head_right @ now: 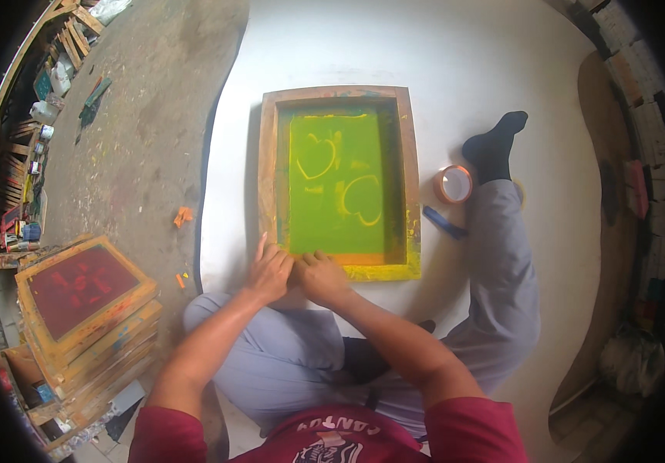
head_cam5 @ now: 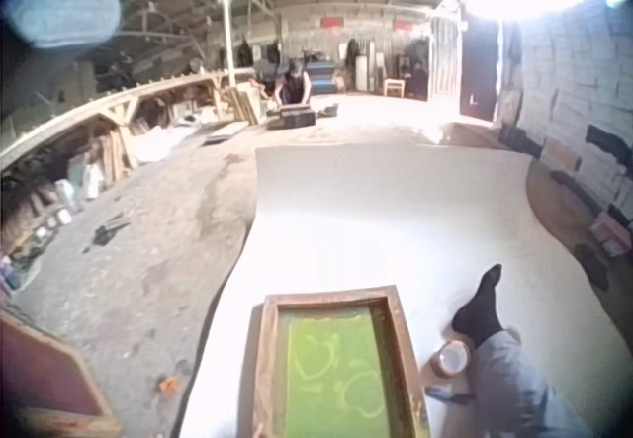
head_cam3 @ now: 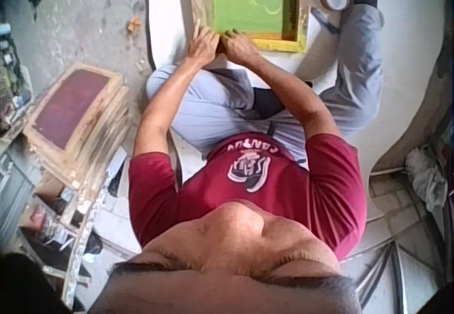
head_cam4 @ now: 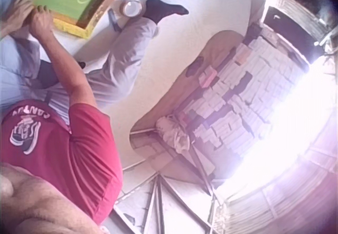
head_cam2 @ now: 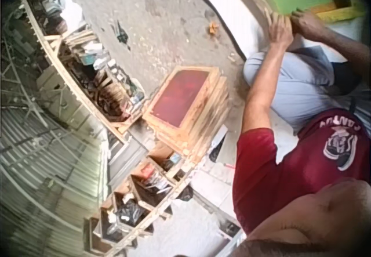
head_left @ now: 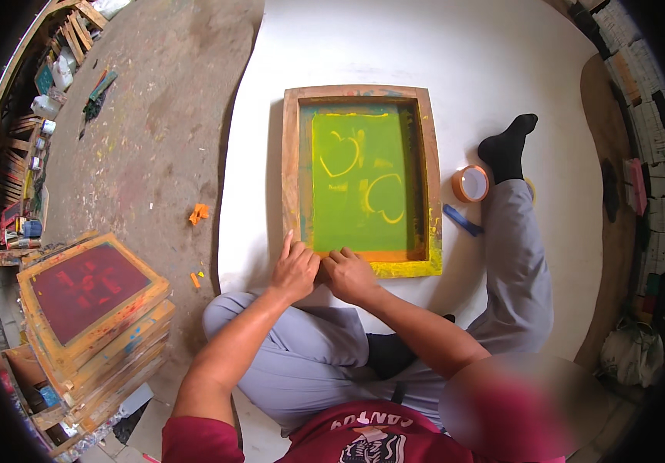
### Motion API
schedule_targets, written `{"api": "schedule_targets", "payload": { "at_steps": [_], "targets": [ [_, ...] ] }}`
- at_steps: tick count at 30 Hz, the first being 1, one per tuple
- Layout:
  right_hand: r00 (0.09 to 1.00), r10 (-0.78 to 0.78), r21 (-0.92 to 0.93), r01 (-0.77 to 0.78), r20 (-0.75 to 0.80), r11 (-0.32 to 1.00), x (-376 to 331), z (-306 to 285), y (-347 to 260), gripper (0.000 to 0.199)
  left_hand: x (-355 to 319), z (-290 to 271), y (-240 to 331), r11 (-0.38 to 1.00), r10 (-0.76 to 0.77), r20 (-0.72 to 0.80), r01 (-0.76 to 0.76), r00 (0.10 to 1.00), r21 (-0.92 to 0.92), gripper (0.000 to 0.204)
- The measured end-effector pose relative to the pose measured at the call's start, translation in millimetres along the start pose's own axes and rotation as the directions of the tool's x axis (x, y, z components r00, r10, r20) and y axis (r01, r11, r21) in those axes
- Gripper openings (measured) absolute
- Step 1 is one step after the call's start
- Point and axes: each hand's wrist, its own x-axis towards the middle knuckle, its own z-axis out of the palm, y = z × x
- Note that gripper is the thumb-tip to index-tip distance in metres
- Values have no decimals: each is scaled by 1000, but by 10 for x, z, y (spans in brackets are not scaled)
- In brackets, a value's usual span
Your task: The person sits on the floor and applies orange tape around the edges of a wooden screen printing frame with green mesh. They smooth the tape, wipe the frame with a green cloth, and continue taping the remaining edges.
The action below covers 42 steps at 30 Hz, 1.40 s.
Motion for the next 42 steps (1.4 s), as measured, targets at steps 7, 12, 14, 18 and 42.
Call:
{"api": "schedule_targets", "payload": {
  "at_steps": [7,12,14,18,42],
  "targets": [
    [990,68,-66,-60,121,996,-269,-375,375,33,18,-109,44,998,-34,62,36,998,-47,35],
    [982,88,-195,-55,167,979,-57,-191,288,35,73,-227,-32,998,-9,85,4,996,61,38],
    [993,53,-76,-45,102,996,44,-100,144,36,42,-133,-66,984,11,115,-32,993,176,37],
    [992,48,4,-48,114,999,220,-87,-104,38,54,-172,-60,982,-1,178,-33,984,187,34],
    [937,203,234,-273,283,933,463,-113,-235,70,-94,-235,-386,709,-529,149,531,836,-463,81]
  ]
}}
